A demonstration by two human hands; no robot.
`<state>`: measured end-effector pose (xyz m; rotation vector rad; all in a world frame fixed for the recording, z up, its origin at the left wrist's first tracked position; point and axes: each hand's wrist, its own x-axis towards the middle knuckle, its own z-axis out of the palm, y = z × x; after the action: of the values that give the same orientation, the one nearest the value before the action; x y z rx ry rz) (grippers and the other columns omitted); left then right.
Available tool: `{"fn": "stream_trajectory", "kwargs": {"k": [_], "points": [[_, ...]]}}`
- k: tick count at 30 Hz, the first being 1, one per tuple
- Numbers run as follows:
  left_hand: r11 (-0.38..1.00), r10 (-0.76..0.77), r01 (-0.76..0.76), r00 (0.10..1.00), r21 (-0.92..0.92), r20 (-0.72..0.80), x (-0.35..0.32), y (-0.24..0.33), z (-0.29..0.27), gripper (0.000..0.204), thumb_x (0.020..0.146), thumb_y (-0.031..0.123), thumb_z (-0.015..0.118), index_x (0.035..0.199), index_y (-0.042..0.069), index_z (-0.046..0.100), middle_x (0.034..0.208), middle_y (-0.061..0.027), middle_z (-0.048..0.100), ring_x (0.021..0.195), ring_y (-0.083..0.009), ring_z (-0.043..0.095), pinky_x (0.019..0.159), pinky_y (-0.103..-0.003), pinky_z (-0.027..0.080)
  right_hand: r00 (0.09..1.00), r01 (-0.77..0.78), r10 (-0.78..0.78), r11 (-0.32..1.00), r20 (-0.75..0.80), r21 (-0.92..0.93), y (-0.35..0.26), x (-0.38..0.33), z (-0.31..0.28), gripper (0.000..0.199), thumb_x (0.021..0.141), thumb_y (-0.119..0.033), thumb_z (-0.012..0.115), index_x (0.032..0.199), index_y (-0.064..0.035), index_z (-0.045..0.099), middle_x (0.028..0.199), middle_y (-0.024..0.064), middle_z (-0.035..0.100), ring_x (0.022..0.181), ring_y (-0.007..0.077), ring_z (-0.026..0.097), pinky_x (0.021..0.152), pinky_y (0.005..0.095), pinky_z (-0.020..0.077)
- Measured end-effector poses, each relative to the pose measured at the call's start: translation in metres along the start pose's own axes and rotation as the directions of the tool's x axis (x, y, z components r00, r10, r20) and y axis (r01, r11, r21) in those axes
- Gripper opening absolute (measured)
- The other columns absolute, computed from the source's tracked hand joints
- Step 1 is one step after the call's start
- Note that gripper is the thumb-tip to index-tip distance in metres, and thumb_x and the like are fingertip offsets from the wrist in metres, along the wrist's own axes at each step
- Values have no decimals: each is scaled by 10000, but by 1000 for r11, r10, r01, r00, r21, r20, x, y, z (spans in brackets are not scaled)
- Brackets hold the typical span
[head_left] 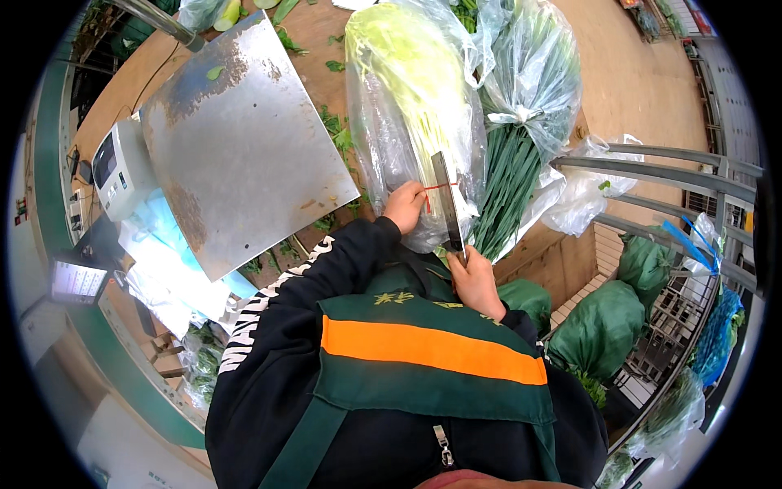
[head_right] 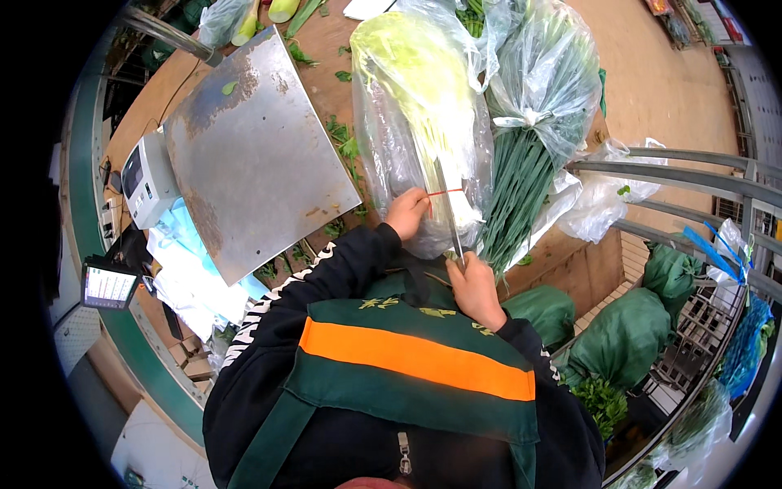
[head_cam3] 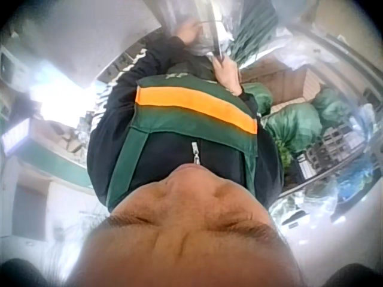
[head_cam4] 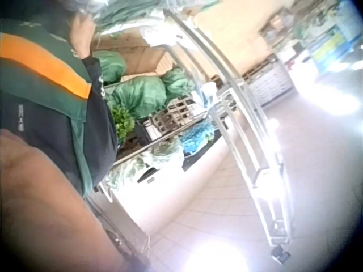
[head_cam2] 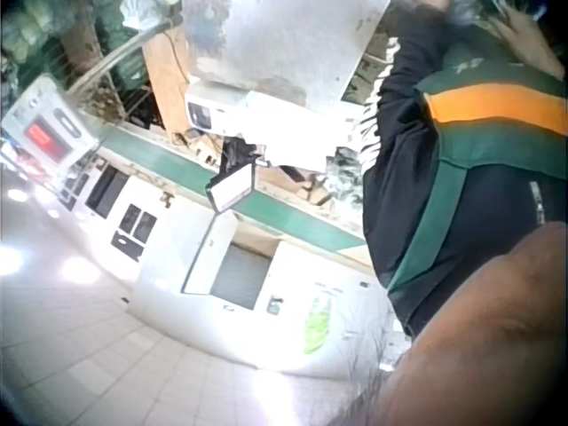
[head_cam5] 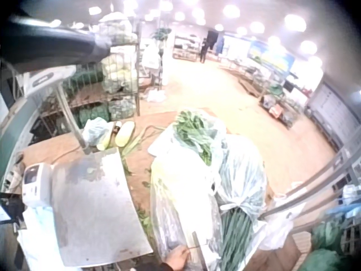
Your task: The person places leafy vegetables into plastic bags, weighs them on a digital scale, and uses a tablet to record the transaction. They repeat this process for multiple vegetable types, including green onions and napa cabbage, and tie the bags closed.
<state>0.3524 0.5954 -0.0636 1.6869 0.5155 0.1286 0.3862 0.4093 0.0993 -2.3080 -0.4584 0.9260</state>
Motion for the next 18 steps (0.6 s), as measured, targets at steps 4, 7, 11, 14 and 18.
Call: {"fn": "stream_trajectory", "kwargs": {"k": [4,7,11,14,18], "points": [[1000,15,-14,999,28,-35,0,-7,3,203,953,174,536,934,-1,637,937,-204,603,947,-420,584,828,-474,466,1000,10,-10,1000,-17,-4,-3,5,7,321,954,-222,632,825,53,528,712,285,587,712,492,592,605,507,439],[997,16,-12,999,73,-47,-2,-5,4,205,949,172,536,930,-1,645,943,-210,614,953,-431,590,832,-487,469,1000,-4,3,1000,-17,-29,3,1,11,338,955,-242,631,834,62,546,713,289,591,712,485,601,607,506,449],[998,-4,8,998,68,-64,-3,-10,6,211,947,171,530,930,2,656,958,-214,626,966,-437,593,840,-496,470,1000,-19,18,998,-5,-68,6,9,14,351,959,-257,637,820,52,547,658,224,583,619,382,592,551,449,443],[998,16,-16,1000,54,12,-5,3,2,213,959,163,527,975,-7,654,978,-207,613,957,-404,603,853,-452,476,999,11,-14,998,-35,-60,30,3,23,322,983,-236,628,804,18,543,551,81,571,436,173,574,428,327,426],[995,0,-7,998,104,69,-11,9,-2,212,952,168,522,932,9,661,912,-192,619,918,-408,605,813,-461,474,993,-64,64,998,-102,10,-1,-19,14,332,930,-275,671,893,48,605,686,238,602,599,360,618,594,429,472]]}}
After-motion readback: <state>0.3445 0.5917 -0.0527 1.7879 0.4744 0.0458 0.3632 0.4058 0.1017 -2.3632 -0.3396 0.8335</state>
